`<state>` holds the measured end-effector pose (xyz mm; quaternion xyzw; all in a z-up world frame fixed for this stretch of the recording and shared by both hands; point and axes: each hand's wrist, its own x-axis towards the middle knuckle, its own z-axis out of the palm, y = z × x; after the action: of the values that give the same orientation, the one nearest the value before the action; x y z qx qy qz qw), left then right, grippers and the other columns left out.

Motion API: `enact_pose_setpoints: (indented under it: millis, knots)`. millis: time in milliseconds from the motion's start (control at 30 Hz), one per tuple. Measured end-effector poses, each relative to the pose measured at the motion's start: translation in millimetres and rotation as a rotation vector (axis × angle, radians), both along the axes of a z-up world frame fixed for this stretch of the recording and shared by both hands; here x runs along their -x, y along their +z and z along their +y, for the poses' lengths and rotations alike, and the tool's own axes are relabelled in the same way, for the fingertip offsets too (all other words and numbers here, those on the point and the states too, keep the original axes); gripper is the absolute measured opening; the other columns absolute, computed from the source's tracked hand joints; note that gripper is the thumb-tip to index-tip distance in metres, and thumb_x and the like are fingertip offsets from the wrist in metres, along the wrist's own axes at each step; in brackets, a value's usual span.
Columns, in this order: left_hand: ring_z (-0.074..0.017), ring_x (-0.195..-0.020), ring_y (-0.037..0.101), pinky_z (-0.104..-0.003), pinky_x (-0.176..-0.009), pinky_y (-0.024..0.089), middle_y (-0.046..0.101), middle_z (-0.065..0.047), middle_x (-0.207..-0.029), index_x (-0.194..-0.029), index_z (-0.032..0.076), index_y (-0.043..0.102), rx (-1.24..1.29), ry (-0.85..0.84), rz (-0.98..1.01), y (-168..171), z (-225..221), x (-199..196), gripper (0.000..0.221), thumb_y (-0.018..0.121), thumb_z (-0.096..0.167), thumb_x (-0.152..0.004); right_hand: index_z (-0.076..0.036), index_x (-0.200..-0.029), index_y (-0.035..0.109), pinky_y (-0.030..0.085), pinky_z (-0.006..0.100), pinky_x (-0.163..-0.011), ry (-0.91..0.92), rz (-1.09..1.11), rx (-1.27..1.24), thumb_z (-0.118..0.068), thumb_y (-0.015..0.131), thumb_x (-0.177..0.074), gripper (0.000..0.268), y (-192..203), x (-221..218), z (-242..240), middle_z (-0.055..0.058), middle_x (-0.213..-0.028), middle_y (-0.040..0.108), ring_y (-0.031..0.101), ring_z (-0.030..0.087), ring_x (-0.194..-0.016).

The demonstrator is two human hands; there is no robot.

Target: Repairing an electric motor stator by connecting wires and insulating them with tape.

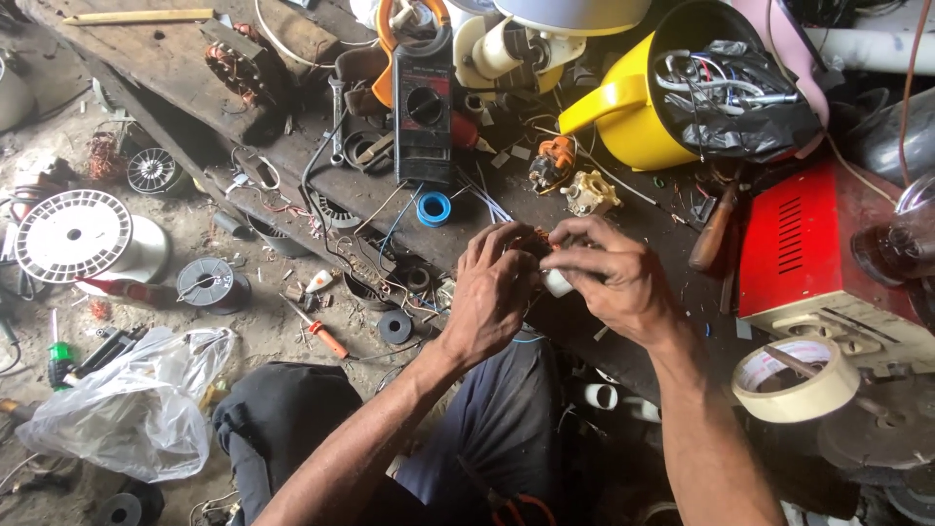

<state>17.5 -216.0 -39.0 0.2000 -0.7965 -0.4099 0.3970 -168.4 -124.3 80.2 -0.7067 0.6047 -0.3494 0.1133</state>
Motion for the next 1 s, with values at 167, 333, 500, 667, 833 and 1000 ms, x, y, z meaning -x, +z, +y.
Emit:
enact_pose_setpoints:
  millis: [167, 333, 500, 667, 833, 1000]
  knots:
    - [-0.0538, -0.166, 0.041, -0.074, -0.122, 0.042, 0.058, -0.022, -0.165, -0.122, 0.014, 0.075, 0.005, 0.001, 0.015, -2.5, -0.1, 0.1, 0.017, 0.065, 0.027, -0.115, -0.017, -0.110, 0.094, 0.064, 0.046, -0.100, 0.023, 0.058, -0.024, -0.003, 0.086, -0.099, 0.020, 6.3, 0.3, 3.0, 0.008, -0.135, 0.079, 0.075, 0.026, -0.115]
    - [-0.0551, -0.169, 0.037, -0.078, -0.124, 0.038, 0.057, -0.025, -0.167, -0.123, 0.013, 0.077, -0.032, -0.025, 0.031, -3.5, -1.3, 1.3, 0.020, 0.066, 0.026, -0.114, -0.020, -0.110, 0.096, 0.063, 0.048, -0.105, 0.060, 0.116, -0.043, -0.007, 0.087, -0.099, 0.019, 10.1, 2.1, 0.3, 0.006, -0.138, 0.081, 0.075, 0.028, -0.124]
    - [-0.0551, -0.168, 0.038, -0.078, -0.124, 0.036, 0.058, -0.025, -0.166, -0.122, 0.013, 0.078, -0.024, -0.015, 0.038, -1.9, -2.4, -1.1, 0.019, 0.068, 0.027, -0.114, -0.018, -0.103, 0.092, 0.065, 0.048, -0.100, 0.018, 0.140, -0.025, -0.006, 0.089, -0.097, 0.014, 8.3, -2.3, -2.6, 0.005, -0.130, 0.084, 0.079, 0.028, -0.117]
    - [-0.0531, -0.168, 0.040, -0.077, -0.125, 0.036, 0.060, -0.022, -0.166, -0.120, 0.014, 0.079, 0.009, 0.006, 0.036, -8.9, -4.9, 1.3, 0.018, 0.069, 0.028, -0.113, -0.014, -0.102, 0.088, 0.066, 0.049, -0.097, -0.004, 0.088, -0.013, -0.007, 0.088, -0.099, 0.008, 6.6, -10.9, -0.6, 0.007, -0.121, 0.088, 0.083, 0.030, -0.111]
    - [-0.0511, -0.167, 0.044, -0.076, -0.128, 0.036, 0.063, -0.019, -0.163, -0.117, 0.014, 0.080, 0.060, 0.021, 0.040, -0.4, -4.8, -1.2, 0.015, 0.076, 0.022, -0.105, -0.018, -0.104, 0.090, 0.067, 0.045, -0.091, -0.031, 0.052, -0.002, -0.007, 0.088, -0.100, 0.012, -3.9, -8.2, -3.0, 0.003, -0.108, 0.090, 0.086, 0.028, -0.102]
    - [-0.0503, -0.165, 0.047, -0.075, -0.128, 0.038, 0.065, -0.019, -0.160, -0.116, 0.015, 0.082, 0.038, 0.039, 0.075, 5.1, -2.0, -4.8, 0.016, 0.077, 0.027, -0.107, -0.016, -0.104, 0.090, 0.067, 0.042, -0.090, -0.086, -0.048, 0.004, -0.007, 0.090, -0.099, 0.011, -22.8, -3.3, 0.6, 0.004, -0.106, 0.091, 0.088, 0.026, -0.101]
